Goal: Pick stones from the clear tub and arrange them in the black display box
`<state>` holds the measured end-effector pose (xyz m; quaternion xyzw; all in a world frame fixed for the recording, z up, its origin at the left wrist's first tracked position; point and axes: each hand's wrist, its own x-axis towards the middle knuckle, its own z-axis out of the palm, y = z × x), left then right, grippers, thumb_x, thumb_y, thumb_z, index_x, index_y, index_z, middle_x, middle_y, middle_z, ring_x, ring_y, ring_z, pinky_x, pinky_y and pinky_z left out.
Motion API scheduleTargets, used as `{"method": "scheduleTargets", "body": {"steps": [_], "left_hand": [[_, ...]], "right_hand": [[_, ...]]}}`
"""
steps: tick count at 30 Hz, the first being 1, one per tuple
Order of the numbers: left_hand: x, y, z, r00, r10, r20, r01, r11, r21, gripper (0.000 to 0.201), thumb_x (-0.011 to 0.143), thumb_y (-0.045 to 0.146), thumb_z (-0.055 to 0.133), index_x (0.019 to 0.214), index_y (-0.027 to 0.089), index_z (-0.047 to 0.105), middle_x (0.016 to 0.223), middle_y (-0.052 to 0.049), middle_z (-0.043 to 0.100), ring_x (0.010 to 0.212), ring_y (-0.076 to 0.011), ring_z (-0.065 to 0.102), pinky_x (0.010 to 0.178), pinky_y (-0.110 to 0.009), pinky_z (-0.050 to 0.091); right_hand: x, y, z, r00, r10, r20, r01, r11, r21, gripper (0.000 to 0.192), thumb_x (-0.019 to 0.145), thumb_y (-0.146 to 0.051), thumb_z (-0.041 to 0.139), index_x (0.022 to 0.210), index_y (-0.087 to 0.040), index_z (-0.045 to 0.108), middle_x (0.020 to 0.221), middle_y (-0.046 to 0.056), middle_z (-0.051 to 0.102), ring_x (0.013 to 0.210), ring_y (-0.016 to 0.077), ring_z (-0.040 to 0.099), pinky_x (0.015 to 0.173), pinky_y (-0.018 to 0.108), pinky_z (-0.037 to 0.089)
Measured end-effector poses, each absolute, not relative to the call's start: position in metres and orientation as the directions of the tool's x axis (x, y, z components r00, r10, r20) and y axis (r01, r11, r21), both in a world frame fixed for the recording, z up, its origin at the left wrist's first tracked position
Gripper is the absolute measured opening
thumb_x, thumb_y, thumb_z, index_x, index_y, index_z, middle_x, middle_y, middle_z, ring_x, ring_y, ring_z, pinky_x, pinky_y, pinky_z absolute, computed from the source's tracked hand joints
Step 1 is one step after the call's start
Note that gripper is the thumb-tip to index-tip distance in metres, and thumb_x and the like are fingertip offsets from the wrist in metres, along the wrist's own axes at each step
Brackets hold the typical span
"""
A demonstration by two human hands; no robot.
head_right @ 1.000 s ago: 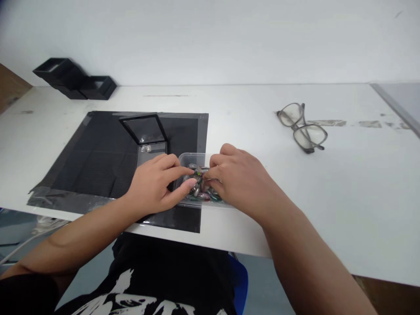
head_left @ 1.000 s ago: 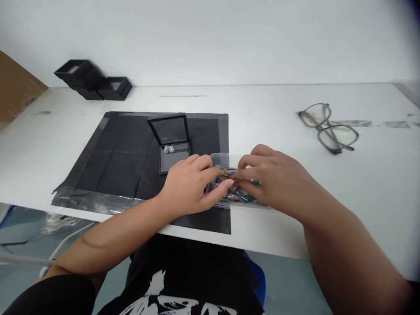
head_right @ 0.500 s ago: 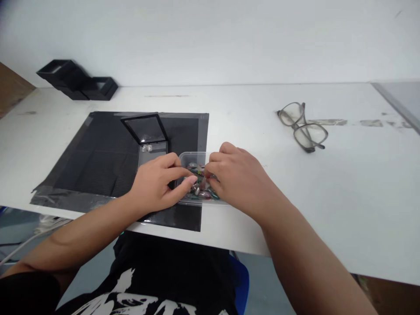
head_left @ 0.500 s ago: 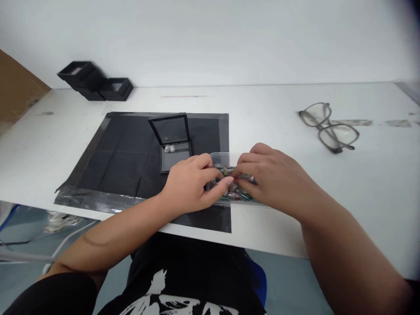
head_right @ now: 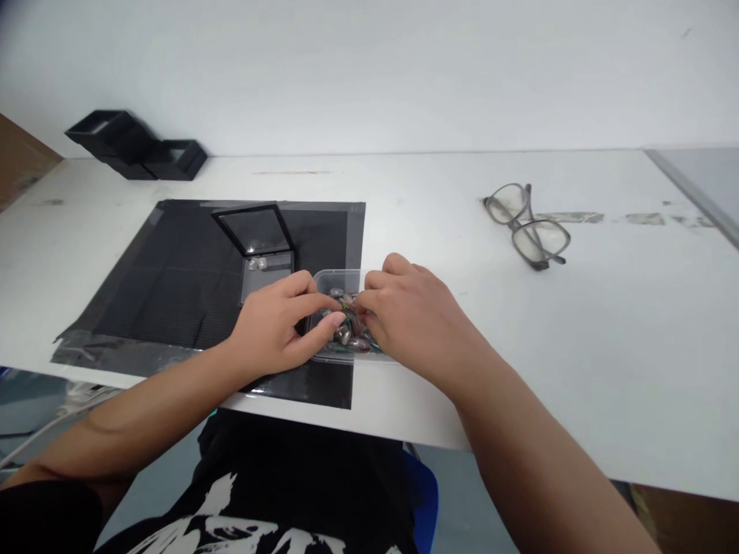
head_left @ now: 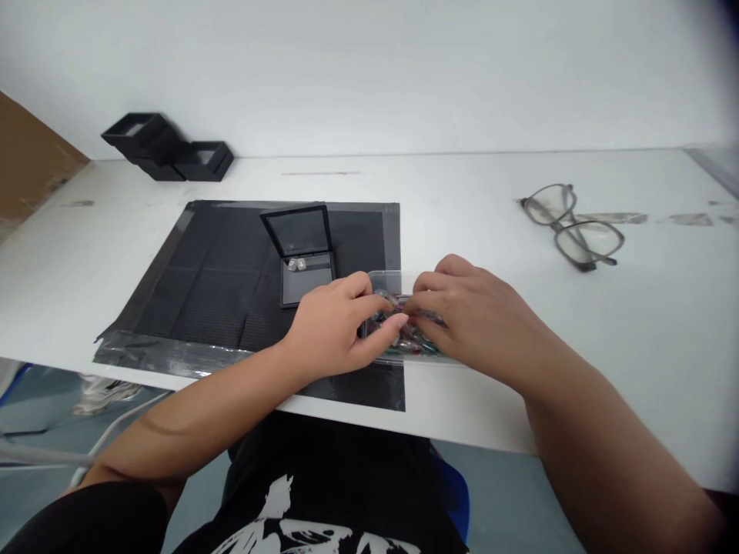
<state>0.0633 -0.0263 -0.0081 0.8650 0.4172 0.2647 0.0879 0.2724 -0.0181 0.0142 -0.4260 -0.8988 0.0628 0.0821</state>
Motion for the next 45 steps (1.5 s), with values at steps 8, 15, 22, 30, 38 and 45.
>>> {"method": "scheduleTargets", "body": {"steps": [8, 15, 22, 30, 38, 45], "left_hand": [[0.061, -0.024, -0.009, 0.503, 0.723, 0.473, 0.653, -0.677, 0.340, 0.031, 0.093, 0.043, 0.053, 0.094, 0.021, 0.074, 0.075, 0.000, 0.063, 0.064, -0.0108, 0.057, 0.054, -0.023, 0.037], [0.062, -0.028, -0.005, 0.439, 0.612, 0.657, 0.492, -0.776, 0.395, 0.024, 0.090, 0.035, 0.060, 0.103, 0.017, 0.070, 0.064, 0.003, 0.060, 0.058, -0.0088, 0.053, 0.057, -0.023, 0.044], [0.073, -0.036, -0.002, 0.267, 0.654, 0.708, 0.272, -0.755, 0.596, 0.031, 0.089, 0.046, 0.064, 0.098, 0.017, 0.067, 0.057, 0.004, 0.058, 0.053, -0.0075, 0.052, 0.059, -0.023, 0.049], [0.076, -0.033, -0.007, 0.180, 0.578, 0.796, 0.241, -0.810, 0.534, 0.015, 0.093, 0.031, 0.062, 0.097, 0.018, 0.067, 0.068, 0.002, 0.069, 0.066, -0.0088, 0.064, 0.063, -0.023, 0.053], [0.070, -0.029, -0.003, 0.156, 0.549, 0.821, 0.157, -0.834, 0.528, 0.008, 0.080, 0.016, 0.060, 0.084, 0.018, 0.068, 0.074, 0.000, 0.070, 0.063, -0.0079, 0.063, 0.059, -0.019, 0.055], [0.067, -0.027, -0.001, 0.205, 0.429, 0.880, 0.290, -0.885, 0.364, 0.014, 0.077, 0.022, 0.054, 0.072, 0.024, 0.067, 0.061, 0.004, 0.066, 0.051, -0.0074, 0.060, 0.053, -0.020, 0.055]], "right_hand": [[0.287, -0.020, 0.024, -0.513, 0.842, 0.167, 0.663, 0.512, -0.547, 0.010, 0.092, -0.026, 0.055, 0.089, -0.022, 0.063, 0.082, 0.003, 0.066, 0.076, 0.0183, 0.056, 0.064, 0.033, 0.045], [0.282, -0.029, 0.025, -0.386, 0.867, 0.313, 0.357, 0.454, -0.817, 0.004, 0.092, -0.026, 0.062, 0.089, -0.025, 0.064, 0.076, -0.001, 0.062, 0.065, 0.0129, 0.055, 0.058, 0.029, 0.045], [0.267, -0.039, 0.025, -0.454, 0.825, 0.338, 0.317, 0.504, -0.804, 0.005, 0.090, -0.023, 0.063, 0.086, -0.027, 0.063, 0.072, -0.002, 0.064, 0.062, 0.0137, 0.057, 0.055, 0.030, 0.046], [0.263, -0.041, 0.015, -0.360, 0.787, 0.500, 0.419, 0.616, -0.667, 0.016, 0.087, -0.013, 0.063, 0.091, -0.029, 0.060, 0.063, -0.006, 0.053, 0.054, 0.0106, 0.051, 0.053, 0.027, 0.046], [0.268, -0.036, 0.025, -0.600, 0.755, 0.265, 0.497, 0.611, -0.616, 0.009, 0.085, -0.029, 0.068, 0.091, -0.025, 0.062, 0.072, -0.002, 0.065, 0.061, 0.0132, 0.058, 0.056, 0.028, 0.048], [0.283, -0.030, 0.017, -0.652, 0.747, 0.126, 0.568, 0.593, -0.571, 0.017, 0.085, -0.037, 0.069, 0.101, -0.030, 0.066, 0.088, 0.000, 0.070, 0.079, 0.0198, 0.065, 0.065, 0.033, 0.052]]}}
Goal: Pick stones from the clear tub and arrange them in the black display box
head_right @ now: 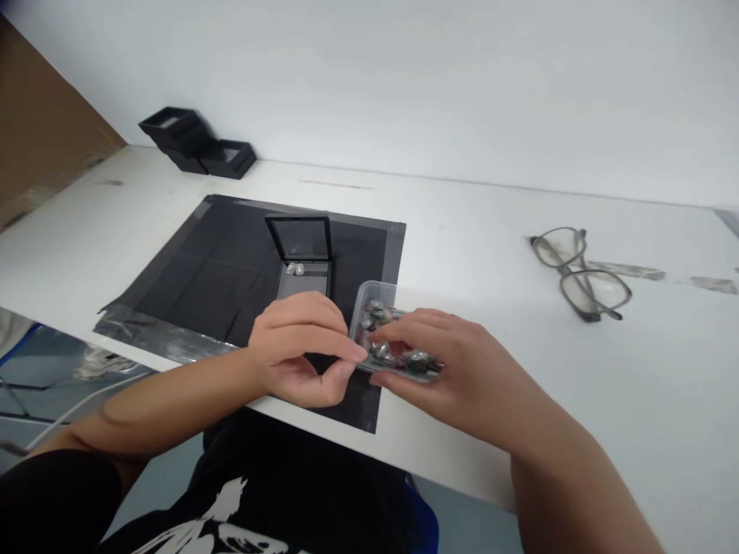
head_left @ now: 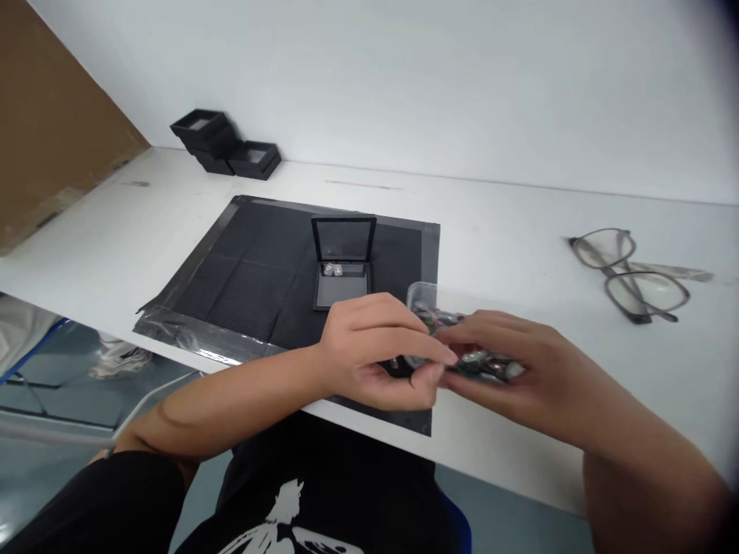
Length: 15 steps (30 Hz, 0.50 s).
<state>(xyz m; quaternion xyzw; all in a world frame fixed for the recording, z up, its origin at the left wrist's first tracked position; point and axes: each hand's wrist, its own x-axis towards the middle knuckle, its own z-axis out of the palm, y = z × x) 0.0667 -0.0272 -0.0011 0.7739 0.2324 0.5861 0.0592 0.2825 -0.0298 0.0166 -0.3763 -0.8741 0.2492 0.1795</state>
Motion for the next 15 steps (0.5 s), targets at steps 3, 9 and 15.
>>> {"method": "scheduleTargets", "body": {"steps": [3, 9, 15], "left_hand": [[0.065, -0.025, -0.001, 0.180, 0.320, 0.930, 0.261, -0.927, 0.269, 0.012, 0.074, 0.018, 0.059, 0.074, 0.025, 0.068, 0.059, 0.006, 0.063, 0.051, -0.0062, 0.058, 0.053, -0.018, 0.055], [0.035, -0.015, 0.011, 0.339, 0.352, 0.873, 0.452, -0.874, 0.177, 0.018, 0.081, 0.031, 0.057, 0.076, 0.033, 0.074, 0.053, 0.006, 0.059, 0.048, -0.0087, 0.054, 0.054, -0.024, 0.057], [-0.007, -0.012, 0.045, 0.412, 0.496, 0.764, 0.572, -0.794, 0.207, 0.027, 0.089, 0.053, 0.056, 0.079, 0.036, 0.074, 0.049, 0.003, 0.055, 0.047, -0.0136, 0.053, 0.047, -0.032, 0.055]], "right_hand": [[0.290, -0.025, 0.015, -0.609, 0.770, 0.190, 0.591, 0.601, -0.538, 0.013, 0.087, -0.034, 0.067, 0.100, -0.032, 0.067, 0.090, 0.002, 0.071, 0.082, 0.0221, 0.067, 0.069, 0.036, 0.054], [0.310, -0.013, 0.019, -0.360, 0.896, 0.262, 0.785, 0.442, -0.434, 0.010, 0.085, -0.036, 0.070, 0.093, -0.030, 0.070, 0.093, 0.007, 0.072, 0.082, 0.0266, 0.067, 0.059, 0.039, 0.052], [0.302, -0.018, 0.020, -0.144, 0.887, 0.439, 0.719, 0.399, -0.569, 0.004, 0.087, -0.037, 0.068, 0.089, -0.035, 0.065, 0.086, 0.004, 0.066, 0.081, 0.0283, 0.061, 0.057, 0.041, 0.045]]}}
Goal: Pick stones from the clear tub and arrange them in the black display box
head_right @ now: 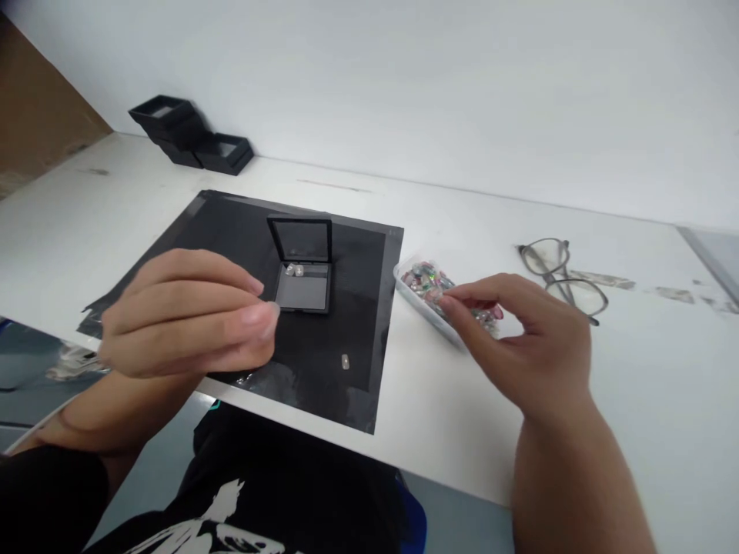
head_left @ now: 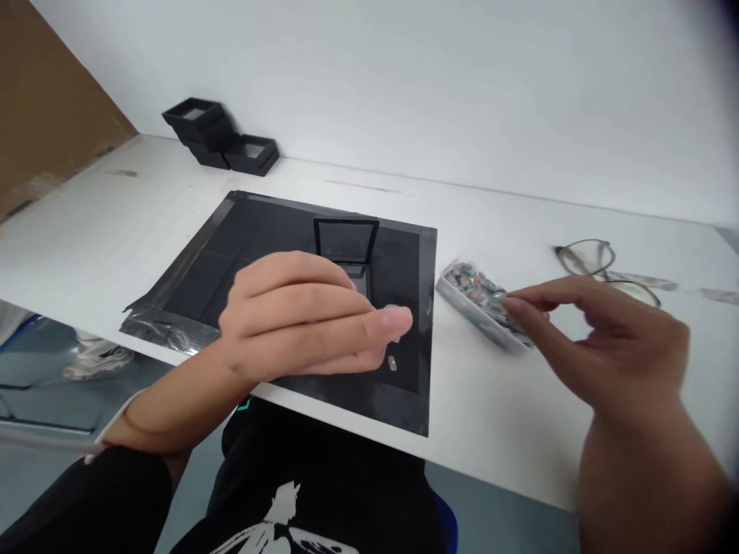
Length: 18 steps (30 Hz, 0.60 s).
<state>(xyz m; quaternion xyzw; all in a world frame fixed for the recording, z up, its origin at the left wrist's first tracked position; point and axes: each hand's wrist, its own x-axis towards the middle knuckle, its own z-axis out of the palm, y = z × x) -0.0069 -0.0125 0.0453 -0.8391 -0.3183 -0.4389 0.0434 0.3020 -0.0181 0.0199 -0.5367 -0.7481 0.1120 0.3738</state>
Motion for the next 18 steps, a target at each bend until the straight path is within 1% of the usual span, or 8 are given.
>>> {"method": "scheduleTargets", "body": {"steps": [2, 4, 6, 7, 9, 13, 15, 18], "left_hand": [[-0.018, -0.014, 0.053, 0.431, 0.417, 0.800, 0.522, -0.839, 0.156, 0.015, 0.089, 0.046, 0.061, 0.085, 0.038, 0.073, 0.056, 0.004, 0.062, 0.051, -0.0137, 0.059, 0.047, -0.030, 0.055], [-0.027, -0.016, 0.055, 0.459, 0.379, 0.803, 0.508, -0.854, 0.113, 0.008, 0.088, 0.042, 0.064, 0.092, 0.040, 0.072, 0.065, 0.005, 0.067, 0.057, -0.0142, 0.064, 0.049, -0.029, 0.056], [-0.034, -0.017, 0.053, 0.487, 0.346, 0.802, 0.513, -0.857, 0.059, 0.013, 0.087, 0.037, 0.067, 0.098, 0.043, 0.070, 0.073, 0.007, 0.071, 0.064, -0.0139, 0.067, 0.052, -0.028, 0.058], [-0.037, -0.018, 0.051, 0.496, 0.324, 0.806, 0.513, -0.858, 0.029, 0.017, 0.086, 0.034, 0.069, 0.100, 0.044, 0.069, 0.076, 0.008, 0.072, 0.067, -0.0135, 0.068, 0.054, -0.027, 0.058], [-0.040, -0.021, 0.047, 0.511, 0.300, 0.805, 0.513, -0.858, -0.006, 0.020, 0.086, 0.032, 0.070, 0.102, 0.044, 0.068, 0.081, 0.009, 0.074, 0.071, -0.0132, 0.070, 0.056, -0.025, 0.058], [-0.041, -0.026, 0.043, 0.534, 0.402, 0.744, 0.548, -0.834, 0.058, 0.014, 0.092, 0.039, 0.062, 0.104, 0.041, 0.069, 0.082, 0.007, 0.075, 0.075, -0.0143, 0.072, 0.059, -0.027, 0.060], [-0.040, -0.025, 0.042, 0.523, 0.364, 0.771, 0.526, -0.849, 0.044, 0.011, 0.092, 0.036, 0.064, 0.101, 0.039, 0.069, 0.084, 0.008, 0.075, 0.075, -0.0127, 0.073, 0.060, -0.025, 0.059], [-0.038, -0.021, 0.041, 0.512, 0.209, 0.833, 0.479, -0.875, -0.075, 0.009, 0.086, 0.029, 0.071, 0.093, 0.033, 0.070, 0.084, 0.008, 0.076, 0.072, -0.0114, 0.072, 0.058, -0.023, 0.058]], "right_hand": [[0.285, -0.023, 0.023, -0.242, 0.839, 0.487, 0.564, 0.530, -0.633, 0.009, 0.087, -0.037, 0.069, 0.095, -0.037, 0.066, 0.085, 0.003, 0.065, 0.078, 0.0259, 0.061, 0.064, 0.044, 0.047], [0.263, -0.029, 0.030, -0.385, 0.776, 0.501, 0.410, 0.629, -0.660, 0.032, 0.081, -0.046, 0.075, 0.109, -0.036, 0.066, 0.087, 0.003, 0.066, 0.077, 0.0248, 0.062, 0.064, 0.043, 0.049], [0.237, -0.034, 0.039, -0.430, 0.647, 0.630, 0.296, 0.760, -0.578, 0.055, 0.068, -0.055, 0.082, 0.115, -0.029, 0.068, 0.084, 0.003, 0.067, 0.072, 0.0222, 0.061, 0.062, 0.041, 0.050], [0.224, -0.036, 0.044, -0.434, 0.643, 0.631, 0.290, 0.763, -0.578, 0.059, 0.065, -0.051, 0.085, 0.117, -0.028, 0.068, 0.083, 0.003, 0.067, 0.073, 0.0213, 0.062, 0.063, 0.040, 0.052], [0.201, -0.040, 0.051, -0.386, 0.672, 0.632, 0.301, 0.739, -0.603, 0.058, 0.065, -0.041, 0.088, 0.117, -0.027, 0.068, 0.081, 0.002, 0.067, 0.073, 0.0197, 0.062, 0.062, 0.037, 0.053], [0.171, -0.044, 0.054, -0.308, 0.714, 0.629, 0.301, 0.701, -0.647, 0.039, 0.074, -0.018, 0.082, 0.111, -0.026, 0.071, 0.078, 0.001, 0.068, 0.067, 0.0154, 0.061, 0.055, 0.032, 0.051], [0.167, -0.043, 0.050, -0.301, 0.706, 0.642, 0.284, 0.708, -0.646, 0.038, 0.074, -0.012, 0.080, 0.109, -0.026, 0.073, 0.079, 0.001, 0.071, 0.066, 0.0146, 0.062, 0.054, 0.031, 0.052], [0.166, -0.042, 0.045, -0.276, 0.693, 0.666, 0.286, 0.721, -0.631, 0.042, 0.074, -0.007, 0.078, 0.110, -0.027, 0.073, 0.081, 0.001, 0.072, 0.066, 0.0144, 0.062, 0.055, 0.031, 0.053]]}}
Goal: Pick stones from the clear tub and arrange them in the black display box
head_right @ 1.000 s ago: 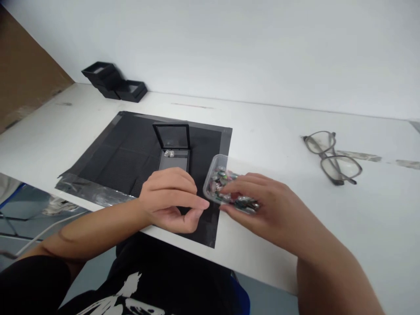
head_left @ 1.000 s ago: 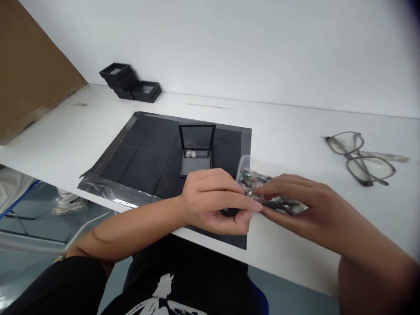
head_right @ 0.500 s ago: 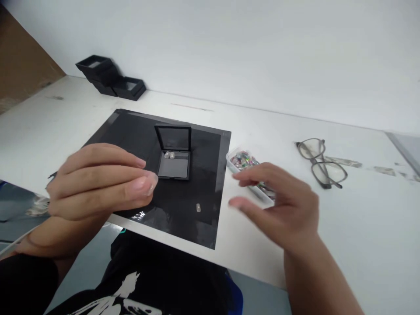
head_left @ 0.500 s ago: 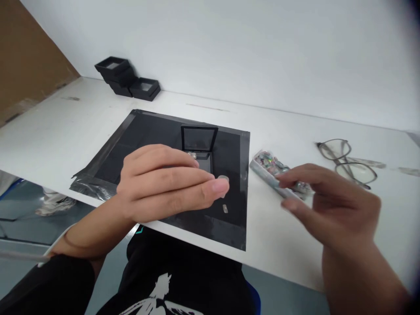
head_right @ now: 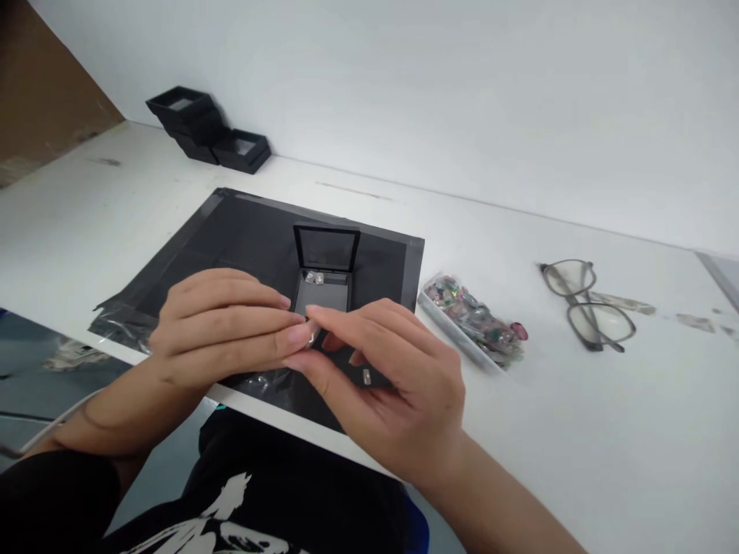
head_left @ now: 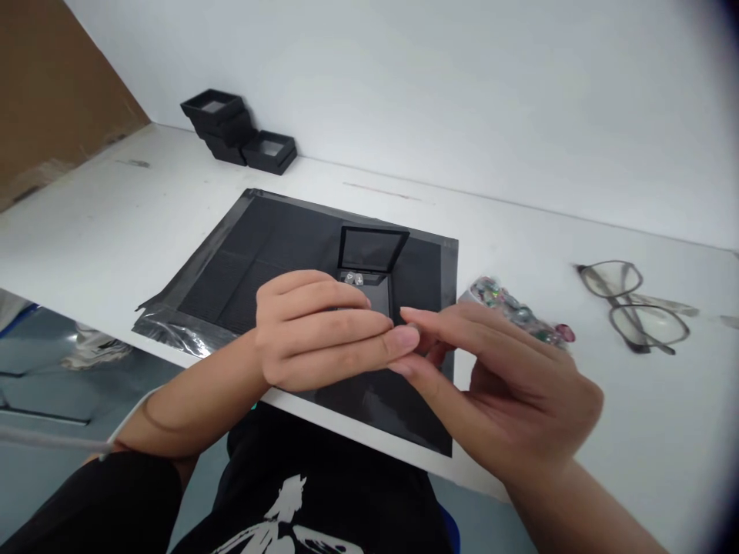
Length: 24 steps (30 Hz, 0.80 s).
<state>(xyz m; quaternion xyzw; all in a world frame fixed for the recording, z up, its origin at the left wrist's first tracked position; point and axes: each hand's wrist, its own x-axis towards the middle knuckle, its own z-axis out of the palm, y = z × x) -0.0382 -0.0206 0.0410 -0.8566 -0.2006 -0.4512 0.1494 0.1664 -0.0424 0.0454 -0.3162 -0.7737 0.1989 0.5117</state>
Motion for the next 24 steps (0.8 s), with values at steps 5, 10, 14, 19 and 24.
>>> {"method": "scheduleTargets", "body": {"steps": [5, 10, 14, 19, 24], "left_hand": [[-0.035, -0.015, 0.037, 0.517, 0.174, 0.838, 0.466, -0.878, -0.105, 0.005, 0.084, 0.029, 0.073, 0.087, 0.032, 0.072, 0.081, 0.009, 0.075, 0.068, -0.0100, 0.070, 0.056, -0.022, 0.056], [-0.030, -0.002, 0.022, 0.495, 0.287, 0.820, 0.499, -0.866, 0.002, 0.018, 0.087, 0.041, 0.065, 0.105, 0.040, 0.069, 0.081, 0.008, 0.073, 0.063, -0.0089, 0.067, 0.056, -0.022, 0.054], [-0.034, 0.016, 0.012, 0.238, 0.371, 0.898, 0.538, -0.820, 0.196, 0.038, 0.086, 0.033, 0.061, 0.124, 0.030, 0.054, 0.102, 0.001, 0.071, 0.078, -0.0109, 0.067, 0.063, -0.023, 0.056], [-0.047, 0.035, 0.005, -0.069, 0.666, 0.743, 0.698, -0.500, 0.513, 0.038, 0.097, 0.042, 0.040, 0.133, 0.028, 0.041, 0.122, -0.006, 0.059, 0.104, -0.0168, 0.062, 0.086, -0.033, 0.054], [-0.048, 0.045, -0.001, 0.031, 0.847, 0.531, 0.777, -0.354, 0.520, 0.040, 0.093, 0.034, 0.047, 0.130, 0.020, 0.050, 0.121, -0.007, 0.064, 0.110, -0.0208, 0.059, 0.096, -0.037, 0.049]], "right_hand": [[0.169, -0.041, 0.041, -0.278, 0.672, 0.687, 0.271, 0.741, -0.615, 0.045, 0.074, -0.005, 0.077, 0.113, -0.028, 0.074, 0.080, 0.001, 0.071, 0.066, 0.0141, 0.062, 0.051, 0.029, 0.051], [0.183, -0.032, 0.027, -0.221, 0.666, 0.713, 0.307, 0.741, -0.597, 0.051, 0.074, -0.008, 0.078, 0.118, -0.034, 0.071, 0.084, -0.001, 0.071, 0.065, 0.0145, 0.063, 0.051, 0.030, 0.052], [0.195, -0.016, 0.015, -0.156, 0.610, 0.777, 0.487, 0.732, -0.477, 0.044, 0.076, -0.014, 0.079, 0.113, -0.038, 0.072, 0.083, -0.001, 0.072, 0.063, 0.0159, 0.063, 0.052, 0.032, 0.052], [0.183, 0.000, 0.012, -0.349, 0.699, 0.624, 0.656, 0.658, -0.371, 0.021, 0.086, -0.026, 0.070, 0.107, -0.024, 0.074, 0.081, 0.002, 0.072, 0.070, 0.0164, 0.066, 0.056, 0.029, 0.050], [0.161, 0.019, 0.000, -0.414, 0.852, 0.321, 0.812, 0.505, -0.291, 0.027, 0.091, -0.038, 0.063, 0.112, -0.025, 0.075, 0.082, 0.001, 0.074, 0.070, 0.0168, 0.065, 0.058, 0.029, 0.042]]}}
